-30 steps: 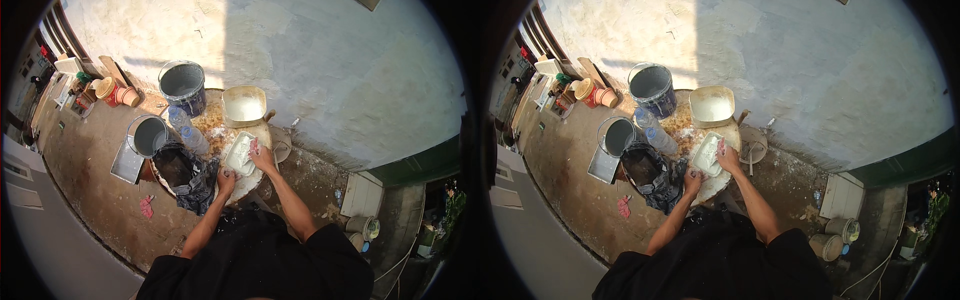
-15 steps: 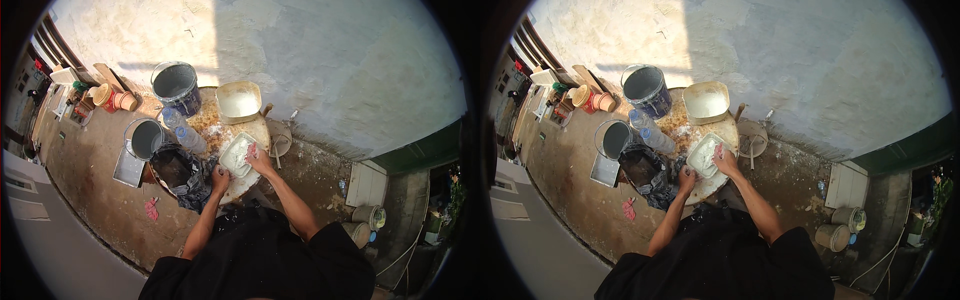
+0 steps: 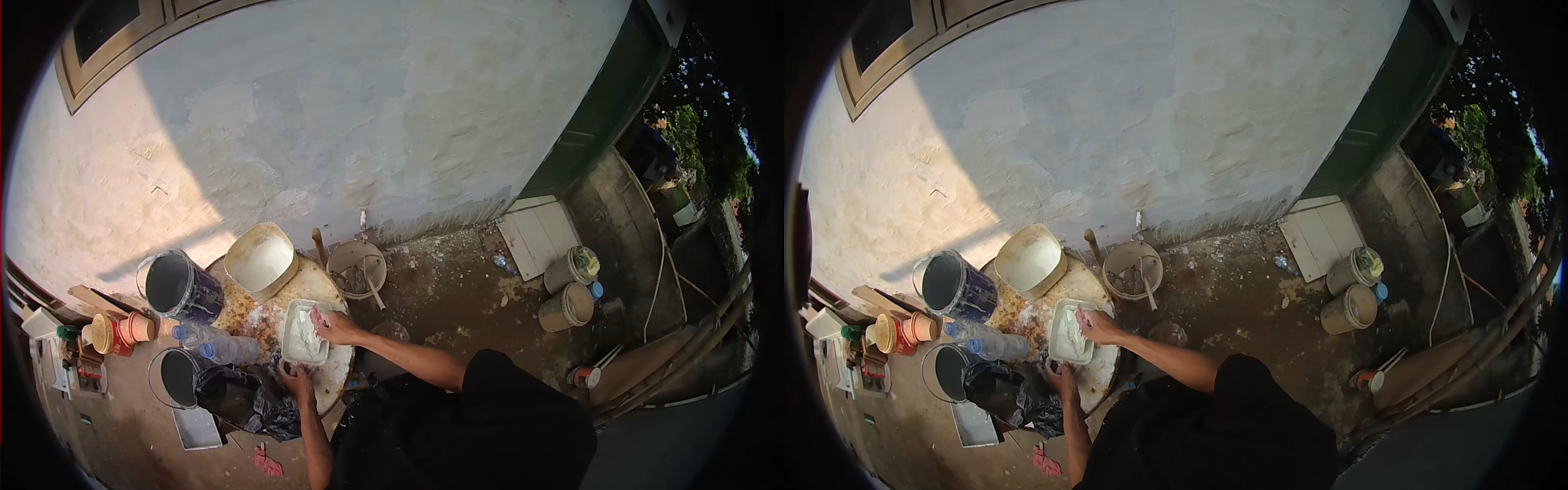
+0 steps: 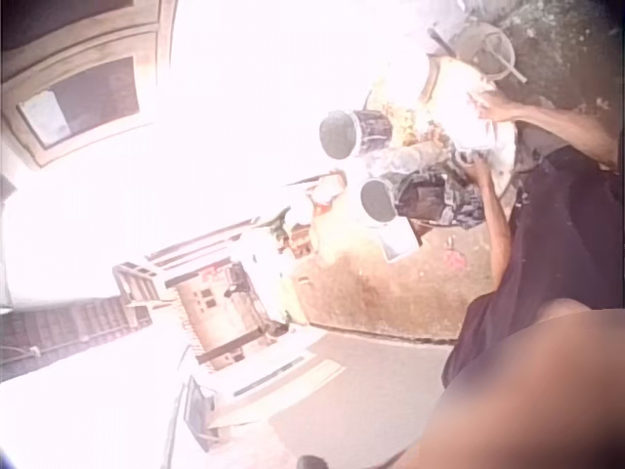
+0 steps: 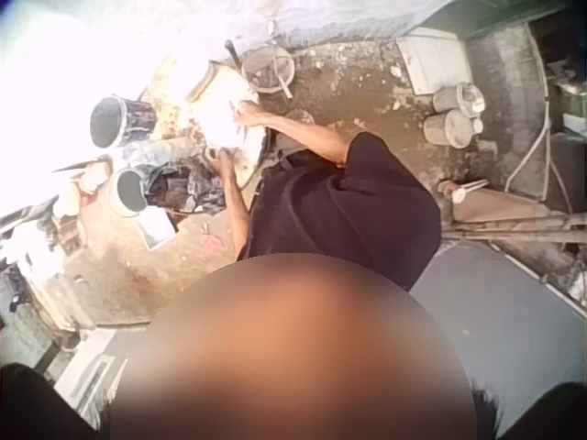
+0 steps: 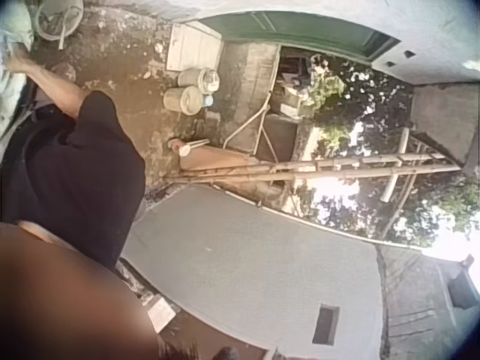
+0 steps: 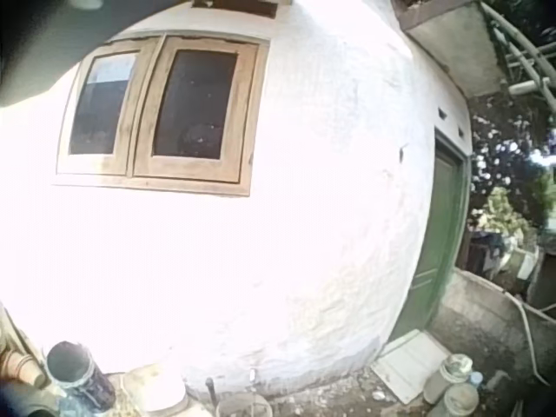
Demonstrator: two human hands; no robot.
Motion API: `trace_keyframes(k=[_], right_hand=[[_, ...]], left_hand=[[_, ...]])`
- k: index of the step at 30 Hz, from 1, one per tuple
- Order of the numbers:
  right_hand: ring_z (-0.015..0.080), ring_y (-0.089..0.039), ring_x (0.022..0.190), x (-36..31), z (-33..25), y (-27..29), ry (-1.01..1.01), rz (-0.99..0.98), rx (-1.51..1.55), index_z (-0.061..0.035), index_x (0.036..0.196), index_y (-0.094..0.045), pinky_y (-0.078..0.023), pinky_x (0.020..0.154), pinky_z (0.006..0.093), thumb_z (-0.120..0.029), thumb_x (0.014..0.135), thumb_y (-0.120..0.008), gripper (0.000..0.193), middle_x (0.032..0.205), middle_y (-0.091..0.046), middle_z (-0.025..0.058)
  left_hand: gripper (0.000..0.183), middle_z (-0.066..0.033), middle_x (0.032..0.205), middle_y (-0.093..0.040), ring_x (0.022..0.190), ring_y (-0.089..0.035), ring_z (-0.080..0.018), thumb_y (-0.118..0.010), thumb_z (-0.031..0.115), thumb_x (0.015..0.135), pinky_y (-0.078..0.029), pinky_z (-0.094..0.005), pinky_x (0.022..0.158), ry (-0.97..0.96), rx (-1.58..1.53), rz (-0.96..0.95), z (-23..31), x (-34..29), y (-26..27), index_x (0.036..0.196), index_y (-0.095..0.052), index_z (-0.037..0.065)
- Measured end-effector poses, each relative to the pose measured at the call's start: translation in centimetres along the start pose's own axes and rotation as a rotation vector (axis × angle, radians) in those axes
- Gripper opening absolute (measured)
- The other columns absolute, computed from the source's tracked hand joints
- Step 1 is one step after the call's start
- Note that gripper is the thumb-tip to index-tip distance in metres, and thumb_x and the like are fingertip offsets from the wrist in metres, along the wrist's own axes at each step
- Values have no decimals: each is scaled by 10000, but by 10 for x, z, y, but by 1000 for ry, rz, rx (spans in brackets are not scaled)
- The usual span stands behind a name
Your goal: The person applies spackle to a hole in an exterior wall using a putty knife.
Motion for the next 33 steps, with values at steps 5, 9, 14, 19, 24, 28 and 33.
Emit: trace_keyframes(k=[5,9,14,19,24,28,33], right_hand=[[393,-586,688,14,17,-3,82,124,-104,51,778,-520,-431,619,436,-194,828,-527,250,692,-586,224],[367,-595,665,6,14,-14,50,33,-49,47,783,-522,-434,617,440,-228,840,-526,281,681,-584,221],[422,-569,656,2,-4,3,97,94,-7,47,747,-502,-418,622,469,-317,931,-400,421,665,-557,252],[427,-586,711,8,-2,-12,142,122,-54,74,809,-535,-423,629,470,-230,899,-458,326,696,-557,278],[359,-620,698,7,14,-22,66,39,18,66,823,-550,-454,643,426,-169,821,-533,236,684,-599,211],[360,-607,668,17,16,-18,98,126,11,63,804,-540,-449,630,431,-160,823,-523,224,686,-599,216],[394,-593,698,1,-6,-20,80,67,-33,60,808,-525,-432,620,449,-216,865,-497,283,714,-577,253]], left_hand=[[512,-112,923,-525,724,-569,-198,-477,3,902,-569,-385,676,13,-30,-38,-3,2,-4,1364,-265,67],[508,-121,963,-516,762,-570,-209,-472,6,909,-568,-387,696,37,-45,2,-4,1,-2,1370,-267,69],[509,-115,969,-509,774,-567,-207,-476,16,917,-566,-384,711,52,-56,0,-8,3,1,1376,-266,77],[514,-81,928,-495,786,-555,-192,-475,21,919,-563,-381,728,70,-69,5,-5,0,-1,1379,-256,87],[518,-85,943,-496,802,-552,-186,-478,19,918,-563,-385,733,78,-106,-8,-4,-1,-2,1380,-251,84],[506,-105,984,-497,808,-556,-195,-471,15,919,-568,-390,736,69,-77,-7,-15,6,4,1376,-260,69],[512,-113,1000,-490,818,-559,-209,-469,12,918,-569,-397,738,70,-124,-19,-10,5,3,1381,-255,62]])
Point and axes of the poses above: each hand's wrist, its own x-axis towards the middle knuckle, its own y-axis out of the back of the hand, z = x × y, the point moved 6 cm from there along x, towards the middle knuckle
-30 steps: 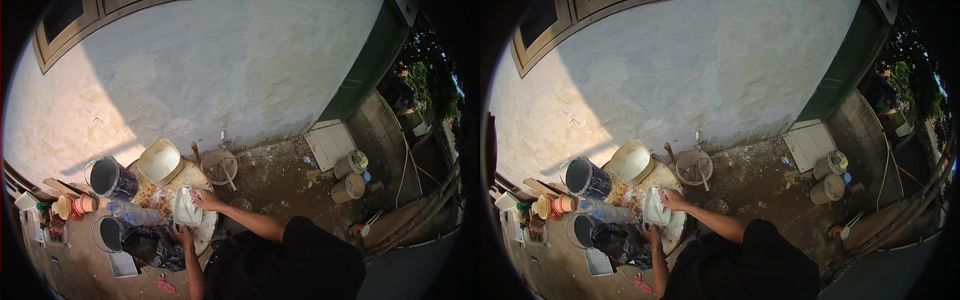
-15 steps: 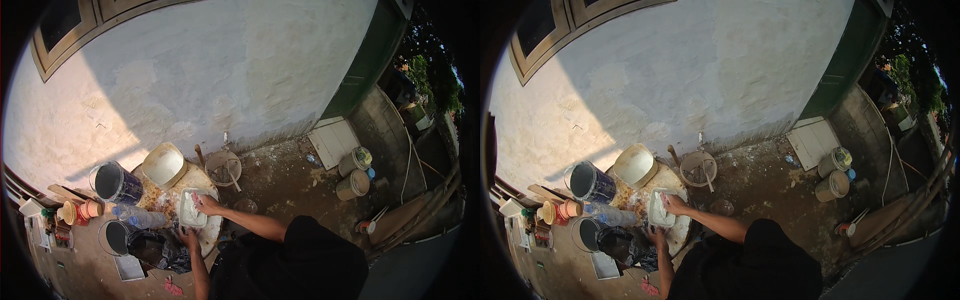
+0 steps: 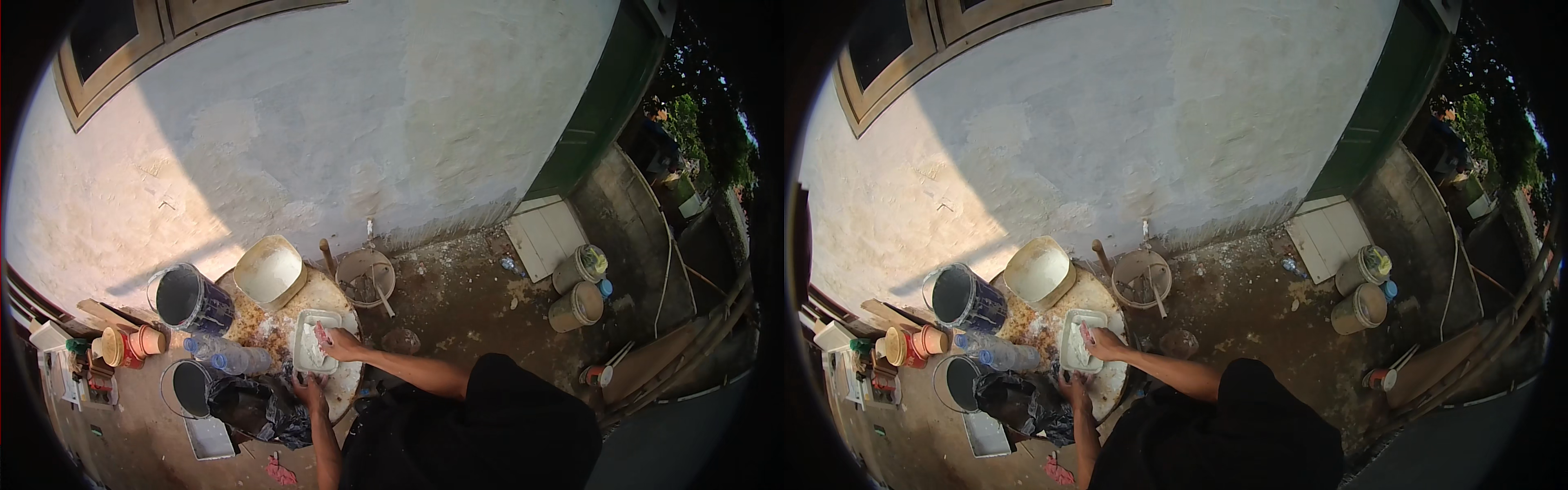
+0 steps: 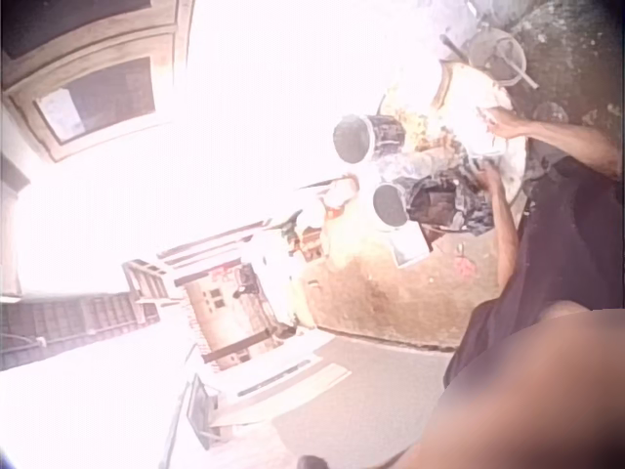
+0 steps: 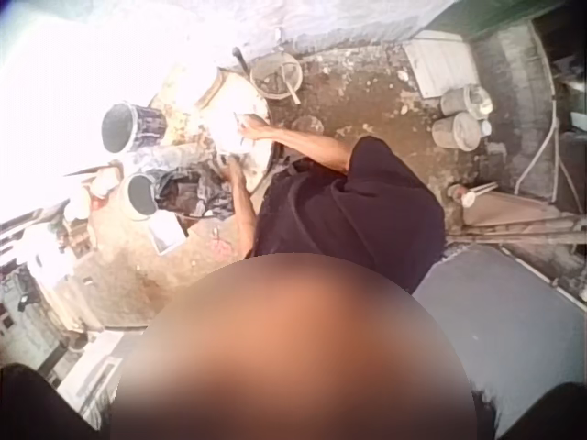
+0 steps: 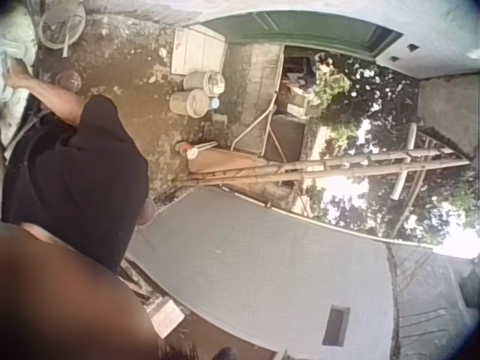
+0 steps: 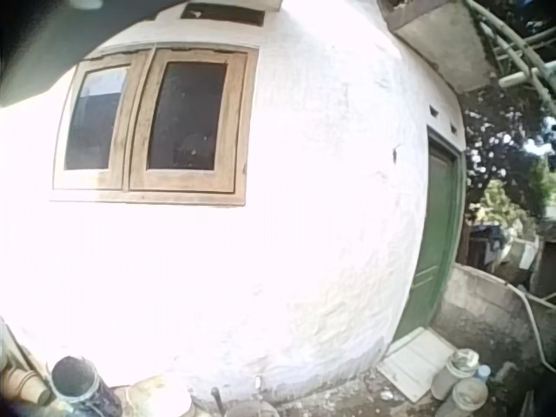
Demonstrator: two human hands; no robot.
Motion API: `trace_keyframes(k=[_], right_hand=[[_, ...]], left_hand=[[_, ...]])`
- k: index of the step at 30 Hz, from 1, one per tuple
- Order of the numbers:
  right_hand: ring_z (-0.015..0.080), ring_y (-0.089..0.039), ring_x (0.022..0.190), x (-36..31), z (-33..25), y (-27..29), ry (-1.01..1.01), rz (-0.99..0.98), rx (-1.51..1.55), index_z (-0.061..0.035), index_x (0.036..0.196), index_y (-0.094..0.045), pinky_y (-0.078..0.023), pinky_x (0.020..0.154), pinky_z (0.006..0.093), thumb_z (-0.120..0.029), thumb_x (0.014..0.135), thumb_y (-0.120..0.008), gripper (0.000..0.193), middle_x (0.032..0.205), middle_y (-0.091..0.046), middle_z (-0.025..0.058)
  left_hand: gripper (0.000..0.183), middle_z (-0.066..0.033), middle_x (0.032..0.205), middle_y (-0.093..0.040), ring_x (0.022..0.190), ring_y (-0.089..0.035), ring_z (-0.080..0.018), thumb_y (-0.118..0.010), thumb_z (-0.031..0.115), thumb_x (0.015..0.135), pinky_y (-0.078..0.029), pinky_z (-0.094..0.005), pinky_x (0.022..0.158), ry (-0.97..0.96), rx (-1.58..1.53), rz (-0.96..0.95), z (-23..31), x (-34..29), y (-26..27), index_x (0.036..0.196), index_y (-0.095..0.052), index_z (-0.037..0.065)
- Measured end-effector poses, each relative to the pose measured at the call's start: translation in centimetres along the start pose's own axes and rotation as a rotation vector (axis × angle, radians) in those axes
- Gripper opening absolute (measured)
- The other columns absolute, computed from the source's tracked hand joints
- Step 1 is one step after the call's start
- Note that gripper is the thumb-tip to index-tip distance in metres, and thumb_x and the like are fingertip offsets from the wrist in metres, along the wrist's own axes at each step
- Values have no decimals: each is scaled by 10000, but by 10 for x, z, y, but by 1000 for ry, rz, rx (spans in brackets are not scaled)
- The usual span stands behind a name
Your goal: The person applies spackle to a hole in an exterior wall using a putty knife.
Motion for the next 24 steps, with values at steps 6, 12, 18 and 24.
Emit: trace_keyframes(k=[6,12,18,24], right_hand=[[411,-595,714,10,26,-4,49,44,35,41,762,-540,-429,626,462,-311,928,-432,405,675,-579,247],[453,-573,734,1,4,-3,15,-3,-40,49,793,-535,-429,659,479,-338,932,-417,427,716,-567,285],[372,-615,735,7,8,-7,-22,19,-31,69,849,-552,-449,659,440,-205,803,-549,278,735,-593,247],[380,-610,733,4,20,-6,9,-30,-31,48,888,-537,-441,650,441,-216,807,-552,277,742,-587,250]], left_hand=[[544,-117,992,-495,819,-563,-225,-472,13,917,-568,-401,733,13,35,8,0,-1,-4,1394,-218,69],[571,-101,962,-489,798,-542,-205,-477,11,911,-564,-386,718,14,-2,12,-4,3,3,1404,-196,81],[558,-84,927,-495,767,-533,-184,-463,12,911,-565,-390,691,28,5,43,-2,0,0,1400,-211,105],[506,-66,914,-494,749,-530,-164,-471,7,898,-557,-379,679,46,-22,63,-1,-3,0,1361,-296,113]])
Point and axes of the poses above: each hand's wrist, its own x-axis towards the middle knuckle, its own y-axis out of the back of the hand, z = x × y, the point moved 6 cm from there along x, towards the middle knuckle
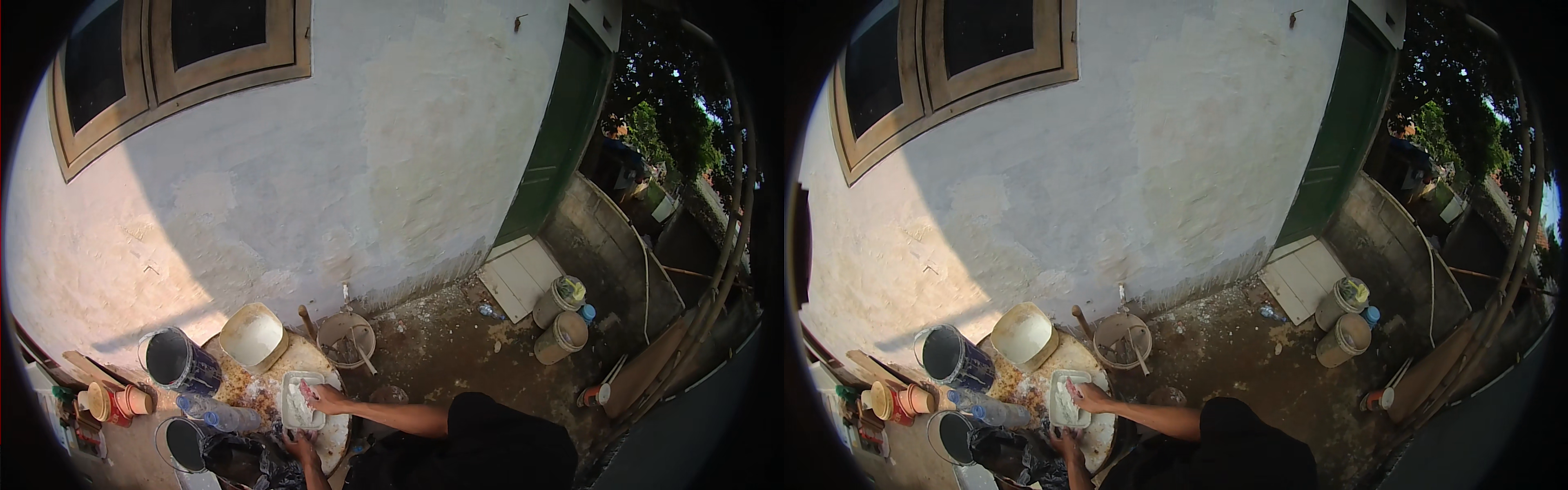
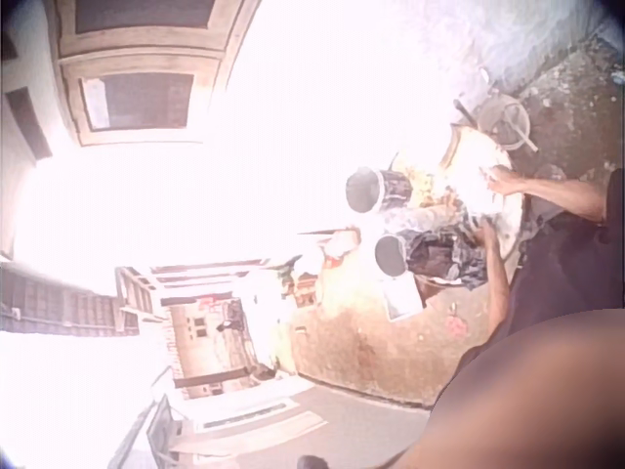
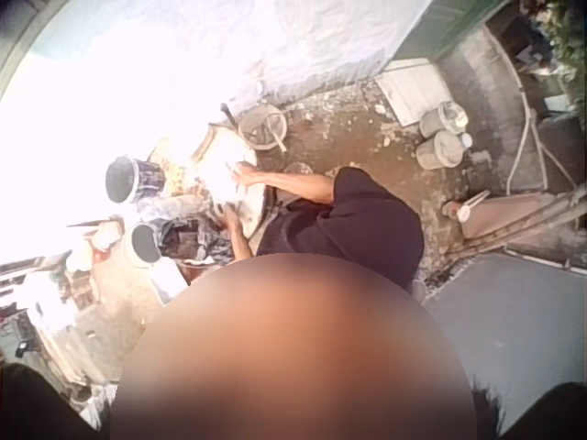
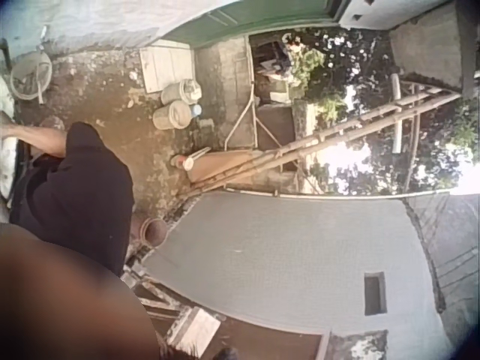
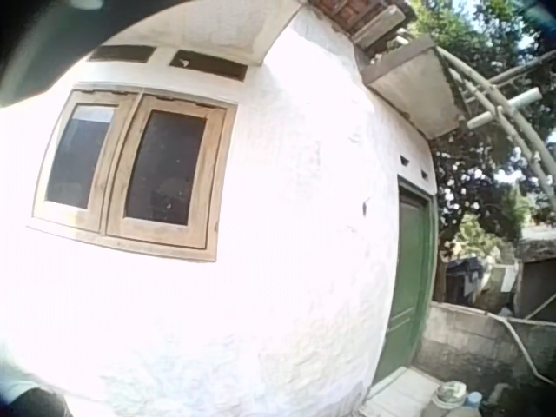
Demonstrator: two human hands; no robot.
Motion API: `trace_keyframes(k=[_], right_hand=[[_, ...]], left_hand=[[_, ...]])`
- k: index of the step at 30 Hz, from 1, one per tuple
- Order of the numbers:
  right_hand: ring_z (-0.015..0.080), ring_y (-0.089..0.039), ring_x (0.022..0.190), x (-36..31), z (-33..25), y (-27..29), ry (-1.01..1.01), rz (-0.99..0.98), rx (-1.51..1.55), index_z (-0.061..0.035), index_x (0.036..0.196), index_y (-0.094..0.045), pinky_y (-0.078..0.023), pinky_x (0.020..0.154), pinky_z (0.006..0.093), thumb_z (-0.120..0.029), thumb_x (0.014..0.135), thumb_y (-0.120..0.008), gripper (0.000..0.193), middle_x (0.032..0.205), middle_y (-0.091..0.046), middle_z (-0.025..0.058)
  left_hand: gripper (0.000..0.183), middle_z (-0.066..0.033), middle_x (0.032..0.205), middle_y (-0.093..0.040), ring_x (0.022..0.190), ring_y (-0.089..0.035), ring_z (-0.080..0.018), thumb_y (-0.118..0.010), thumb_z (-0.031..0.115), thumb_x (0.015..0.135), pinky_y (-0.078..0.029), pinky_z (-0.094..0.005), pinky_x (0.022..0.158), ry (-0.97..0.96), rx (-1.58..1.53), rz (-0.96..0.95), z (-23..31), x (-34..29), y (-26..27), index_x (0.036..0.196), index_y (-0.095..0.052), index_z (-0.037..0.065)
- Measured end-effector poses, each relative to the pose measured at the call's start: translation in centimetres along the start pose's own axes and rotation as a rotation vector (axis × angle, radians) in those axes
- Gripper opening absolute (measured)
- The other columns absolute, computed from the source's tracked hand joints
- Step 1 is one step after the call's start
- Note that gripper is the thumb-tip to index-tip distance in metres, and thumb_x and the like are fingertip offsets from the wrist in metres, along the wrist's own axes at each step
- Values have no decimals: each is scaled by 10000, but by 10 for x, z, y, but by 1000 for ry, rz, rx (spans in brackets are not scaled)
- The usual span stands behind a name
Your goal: The person applies spackle to a hole in an exterior wall using a putty knife.
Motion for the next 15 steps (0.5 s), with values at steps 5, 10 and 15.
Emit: trace_keyframes(k=[5,10,15], right_hand=[[392,-580,669,-7,-19,0,49,71,33,69,855,-506,-424,650,469,-294,918,-436,375,686,-547,261],[384,-579,620,2,-17,2,77,68,81,63,732,-517,-428,627,460,-373,951,-359,513,612,-544,242],[393,-594,687,-6,-18,2,13,59,5,43,851,-522,-438,665,452,-368,950,-359,453,683,-572,227]], left_hand=[[519,-69,915,-496,748,-532,-169,-467,-2,887,-556,-367,659,-7,-26,-12,-8,7,2,1362,-293,113],[554,-79,915,-495,741,-536,-180,-473,-20,871,-563,-365,653,16,-40,25,-11,10,3,1370,-275,115],[526,-115,1033,-504,775,-567,-214,-481,-7,875,-558,-370,646,-19,-27,27,-13,13,5,1356,-295,96]])
Point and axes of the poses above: each hand's wrist, its own x-axis towards the middle knuckle, its own y-axis out of the back of the hand, z = x × y, the point moved 6 cm from there along x, towards the middle knuckle
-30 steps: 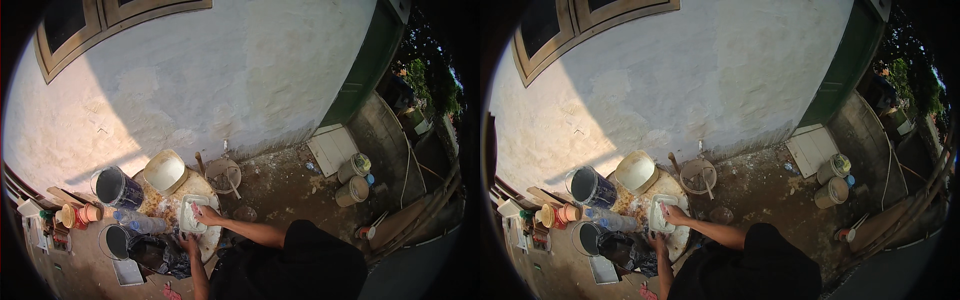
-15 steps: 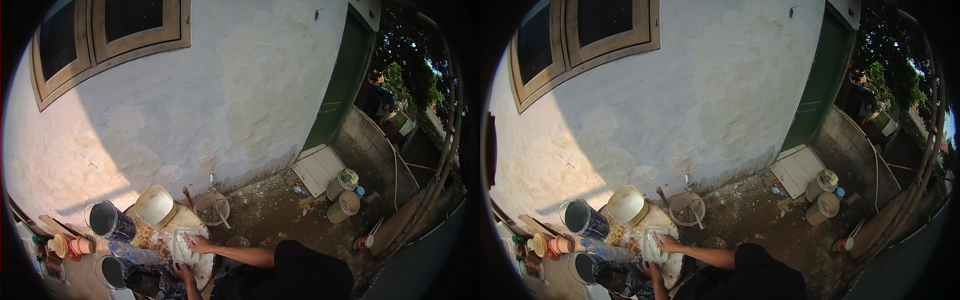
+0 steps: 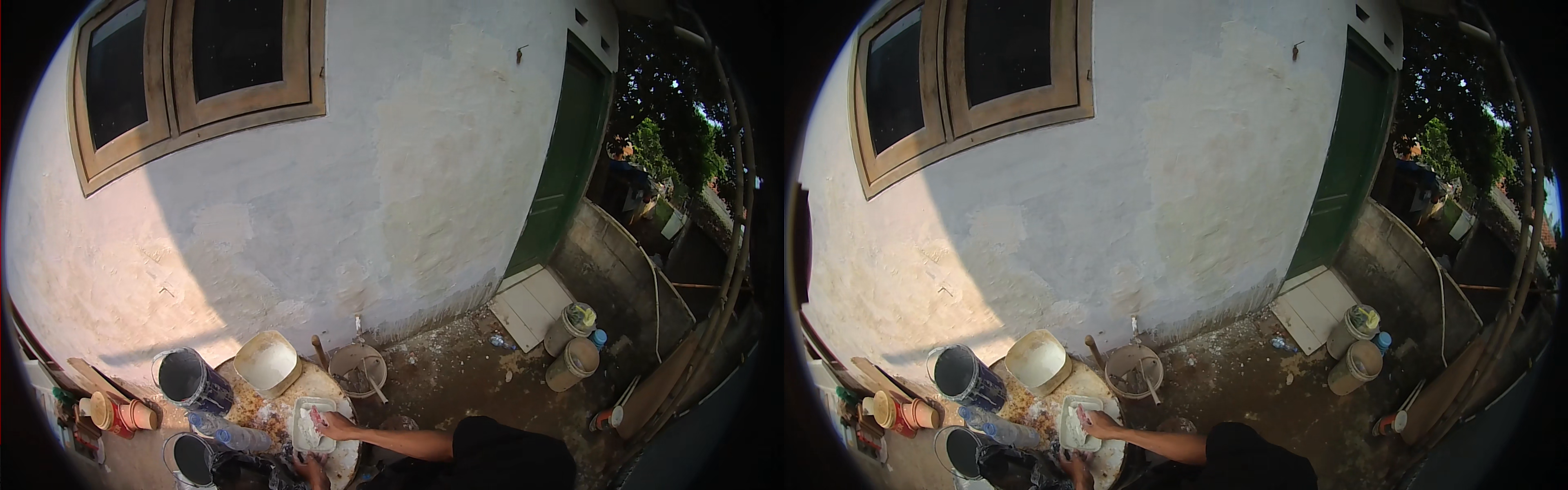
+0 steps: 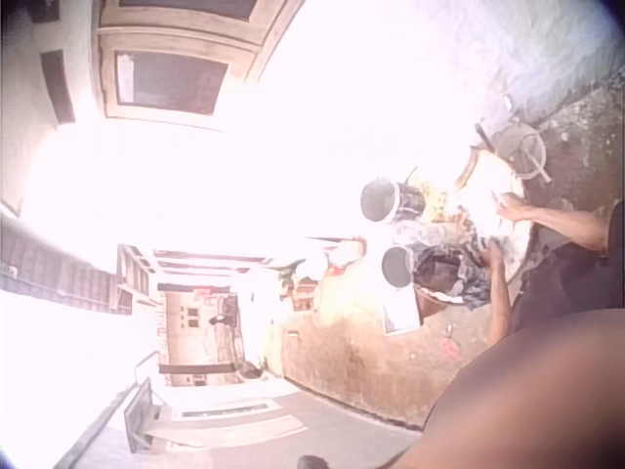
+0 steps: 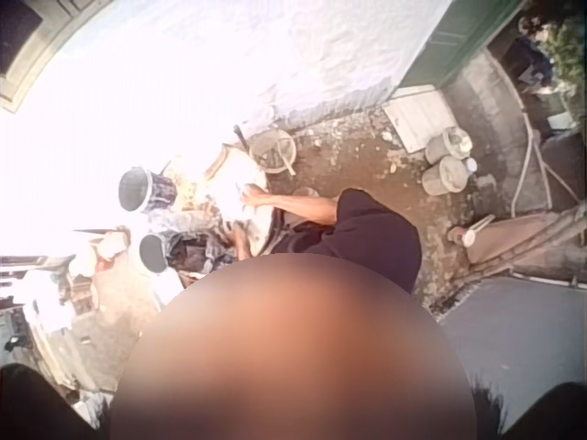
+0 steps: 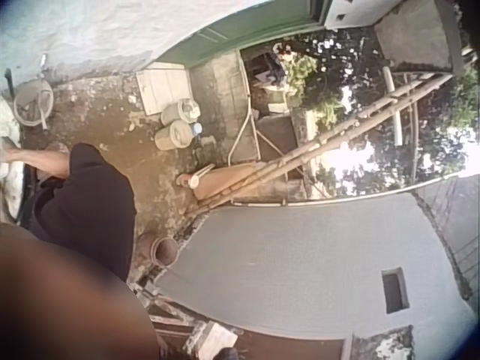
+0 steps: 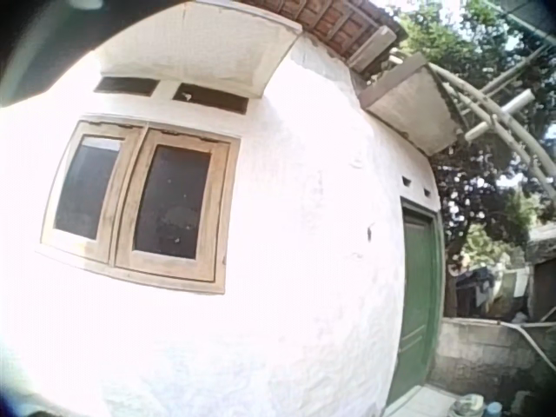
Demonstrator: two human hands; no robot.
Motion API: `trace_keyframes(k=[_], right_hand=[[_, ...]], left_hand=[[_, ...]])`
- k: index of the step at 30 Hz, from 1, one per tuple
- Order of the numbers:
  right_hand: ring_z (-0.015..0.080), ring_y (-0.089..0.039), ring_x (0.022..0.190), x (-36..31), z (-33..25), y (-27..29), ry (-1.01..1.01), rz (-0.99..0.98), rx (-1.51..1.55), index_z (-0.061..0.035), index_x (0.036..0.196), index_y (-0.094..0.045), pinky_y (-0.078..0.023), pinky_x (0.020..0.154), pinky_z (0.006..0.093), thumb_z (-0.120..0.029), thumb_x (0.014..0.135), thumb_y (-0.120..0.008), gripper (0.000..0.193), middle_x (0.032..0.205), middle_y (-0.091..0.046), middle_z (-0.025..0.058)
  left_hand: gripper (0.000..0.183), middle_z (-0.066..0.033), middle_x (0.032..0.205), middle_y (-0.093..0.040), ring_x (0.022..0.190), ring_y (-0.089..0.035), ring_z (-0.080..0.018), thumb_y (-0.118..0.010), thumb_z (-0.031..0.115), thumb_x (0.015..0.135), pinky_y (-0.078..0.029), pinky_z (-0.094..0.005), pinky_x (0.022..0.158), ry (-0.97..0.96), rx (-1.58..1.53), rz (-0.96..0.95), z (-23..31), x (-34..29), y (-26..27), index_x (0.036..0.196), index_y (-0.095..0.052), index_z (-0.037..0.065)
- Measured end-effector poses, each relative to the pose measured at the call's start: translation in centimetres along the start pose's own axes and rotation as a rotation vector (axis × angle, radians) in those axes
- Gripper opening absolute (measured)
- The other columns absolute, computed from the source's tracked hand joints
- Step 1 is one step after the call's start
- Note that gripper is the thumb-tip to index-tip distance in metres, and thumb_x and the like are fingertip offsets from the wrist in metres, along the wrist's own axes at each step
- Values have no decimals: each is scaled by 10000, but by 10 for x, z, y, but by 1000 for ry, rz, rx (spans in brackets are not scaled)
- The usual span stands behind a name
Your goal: The person applies spackle to a hole in an exterior wall using a putty knife.
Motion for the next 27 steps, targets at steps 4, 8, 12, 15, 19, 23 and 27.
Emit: trace_keyframes(k=[4,8,12,15,19,23,27], right_hand=[[366,-605,733,11,20,-2,109,74,14,36,867,-516,-437,677,446,-334,913,-430,382,681,-566,212],[315,-608,714,11,13,-9,-40,-73,-63,29,818,-530,-442,655,418,-329,872,-495,364,722,-602,198],[309,-605,704,4,12,-10,-68,-101,13,27,824,-526,-438,646,421,-346,871,-497,377,722,-601,197],[315,-608,688,16,33,-14,26,-38,70,30,809,-530,-441,643,420,-366,890,-470,408,704,-601,194],[322,-617,698,18,34,-23,-31,-77,43,26,830,-545,-450,655,412,-367,895,-467,405,695,-607,181],[337,-617,703,5,23,-24,-83,-138,46,23,829,-556,-446,662,427,-338,859,-507,365,695,-612,181],[356,-622,748,17,39,-27,-16,-58,15,20,831,-571,-444,679,435,-318,836,-529,341,733,-627,196]], left_hand=[[507,-159,1010,-503,821,-540,-245,-456,2,853,-577,-455,731,-103,38,-118,-24,19,5,1315,-251,45],[389,-135,956,-506,781,-535,-220,-456,35,850,-583,-427,744,-124,62,-132,-28,38,-21,1218,-347,-26],[433,-142,970,-500,769,-532,-231,-452,9,828,-586,-438,724,-130,26,-139,-29,49,-30,1244,-334,-3],[470,-148,980,-495,760,-530,-239,-448,-10,811,-588,-447,709,-135,4,-134,-26,52,-34,1264,-325,14],[523,-156,993,-488,748,-527,-250,-443,-36,788,-591,-458,689,-137,-20,-126,-27,56,-32,1289,-313,38],[580,-164,1007,-482,737,-524,-261,-439,-62,765,-594,-469,669,-132,-34,-118,-29,54,-24,1315,-301,61],[640,-172,1021,-476,725,-521,-273,-434,-88,742,-597,-480,649,-111,-39,-58,-38,39,3,1341,-288,85]])
Point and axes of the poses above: each hand's wrist, its own x-axis towards the middle knuckle, its own y-axis out of the back of the hand, z = x × y, the point moved 6 cm from there along x, towards the middle knuckle
